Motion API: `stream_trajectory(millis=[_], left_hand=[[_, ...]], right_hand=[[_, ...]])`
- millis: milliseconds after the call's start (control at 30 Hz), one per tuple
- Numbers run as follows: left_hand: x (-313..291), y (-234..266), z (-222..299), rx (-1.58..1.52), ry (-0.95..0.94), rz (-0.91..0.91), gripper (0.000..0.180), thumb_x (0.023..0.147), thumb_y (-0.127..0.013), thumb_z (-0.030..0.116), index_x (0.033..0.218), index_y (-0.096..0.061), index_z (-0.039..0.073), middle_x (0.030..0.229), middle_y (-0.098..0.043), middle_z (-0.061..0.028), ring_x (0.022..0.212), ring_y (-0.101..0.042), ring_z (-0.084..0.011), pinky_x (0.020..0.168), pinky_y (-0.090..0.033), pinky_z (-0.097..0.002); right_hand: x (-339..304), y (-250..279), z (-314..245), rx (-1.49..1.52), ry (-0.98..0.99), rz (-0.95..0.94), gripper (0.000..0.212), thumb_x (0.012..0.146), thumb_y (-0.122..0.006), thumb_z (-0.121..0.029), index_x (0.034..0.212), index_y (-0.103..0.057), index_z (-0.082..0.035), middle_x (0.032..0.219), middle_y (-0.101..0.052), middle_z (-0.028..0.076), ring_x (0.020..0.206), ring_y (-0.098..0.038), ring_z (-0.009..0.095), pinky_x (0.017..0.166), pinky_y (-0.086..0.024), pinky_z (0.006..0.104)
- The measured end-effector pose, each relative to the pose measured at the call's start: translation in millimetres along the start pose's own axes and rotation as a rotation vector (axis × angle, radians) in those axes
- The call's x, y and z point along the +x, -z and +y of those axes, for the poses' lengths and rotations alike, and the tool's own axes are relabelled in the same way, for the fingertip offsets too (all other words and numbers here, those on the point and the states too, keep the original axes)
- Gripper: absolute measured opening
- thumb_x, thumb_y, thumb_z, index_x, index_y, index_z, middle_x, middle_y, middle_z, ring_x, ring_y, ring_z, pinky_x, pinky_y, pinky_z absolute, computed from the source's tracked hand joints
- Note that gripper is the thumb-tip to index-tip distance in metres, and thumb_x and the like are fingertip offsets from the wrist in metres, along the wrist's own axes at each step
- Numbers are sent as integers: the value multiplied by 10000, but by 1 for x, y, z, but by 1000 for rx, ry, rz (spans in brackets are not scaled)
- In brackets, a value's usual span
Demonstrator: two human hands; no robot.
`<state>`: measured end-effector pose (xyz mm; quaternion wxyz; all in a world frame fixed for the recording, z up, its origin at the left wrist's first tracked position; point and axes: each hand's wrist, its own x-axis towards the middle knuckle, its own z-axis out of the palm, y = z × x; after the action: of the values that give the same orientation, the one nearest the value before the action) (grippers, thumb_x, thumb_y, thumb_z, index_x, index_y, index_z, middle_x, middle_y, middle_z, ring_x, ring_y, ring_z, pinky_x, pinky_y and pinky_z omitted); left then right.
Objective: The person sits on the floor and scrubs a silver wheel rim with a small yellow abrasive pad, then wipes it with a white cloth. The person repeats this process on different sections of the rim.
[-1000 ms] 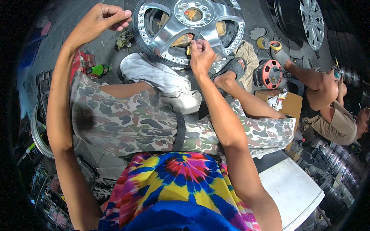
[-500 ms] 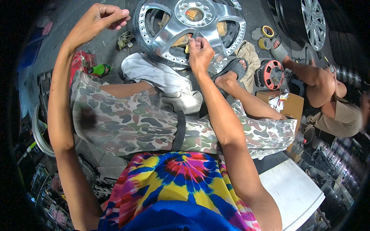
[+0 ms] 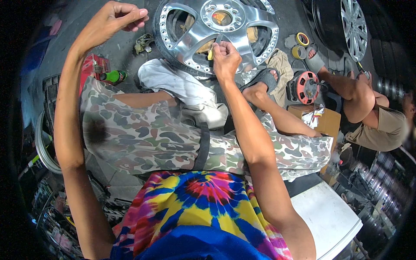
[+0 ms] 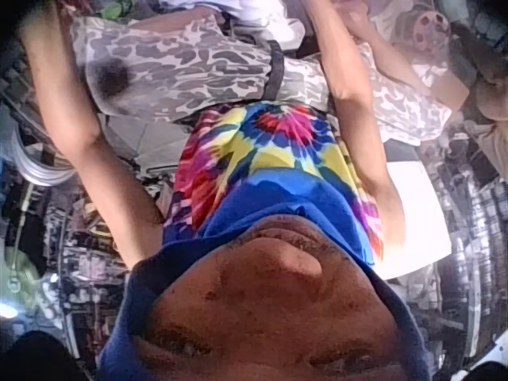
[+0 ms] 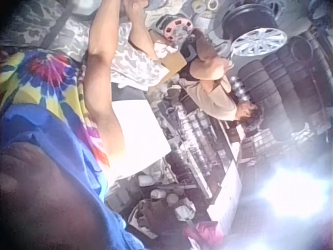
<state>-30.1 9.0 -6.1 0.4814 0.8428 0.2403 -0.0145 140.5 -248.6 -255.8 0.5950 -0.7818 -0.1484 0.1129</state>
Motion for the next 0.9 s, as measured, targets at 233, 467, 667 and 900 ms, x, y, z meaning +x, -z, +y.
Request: stream_trajectory(millis=[233, 467, 667, 900], left_hand=[[0, -1, 1, 3, -3, -2, 317, 1044, -712, 247, 942, -802, -40, 804, -755, -34, 766, -667, -79, 732, -546, -262], [16, 5, -39, 139, -144, -113, 472, 1075, -640, 483, 905, -747, 56, 833, -667, 35, 786, -595, -56, 758, -499, -227], [13, 4, -34, 105, -143, -98, 470, 1077, -639, 478, 890, -741, 59, 830, -660, 38, 785, -582, -53, 746, -487, -229], [14, 5, -35, 122, -130, -84, 478, 1072, -645, 491, 905, -747, 55, 844, -672, 38, 791, -590, -55, 749, -493, -229]], right_hand=[[-8, 6, -1, -55, 36, 89, 262, 943, -791, -161, 1022, -712, 76, 788, -763, 95, 663, -682, 104, 670, -567, 276], [-12, 9, -10, -116, 66, 83, 250, 940, -779, -151, 1017, -710, 77, 785, -763, 102, 676, -704, 127, 676, -575, 286], [-9, 6, -10, -26, 65, 71, 204, 939, -810, -124, 963, -708, 52, 743, -683, 0, 664, -567, 48, 621, -495, 237], [-6, 7, -8, -82, 64, 59, 214, 927, -778, -110, 989, -706, 81, 775, -749, 96, 653, -690, 117, 658, -558, 277]])
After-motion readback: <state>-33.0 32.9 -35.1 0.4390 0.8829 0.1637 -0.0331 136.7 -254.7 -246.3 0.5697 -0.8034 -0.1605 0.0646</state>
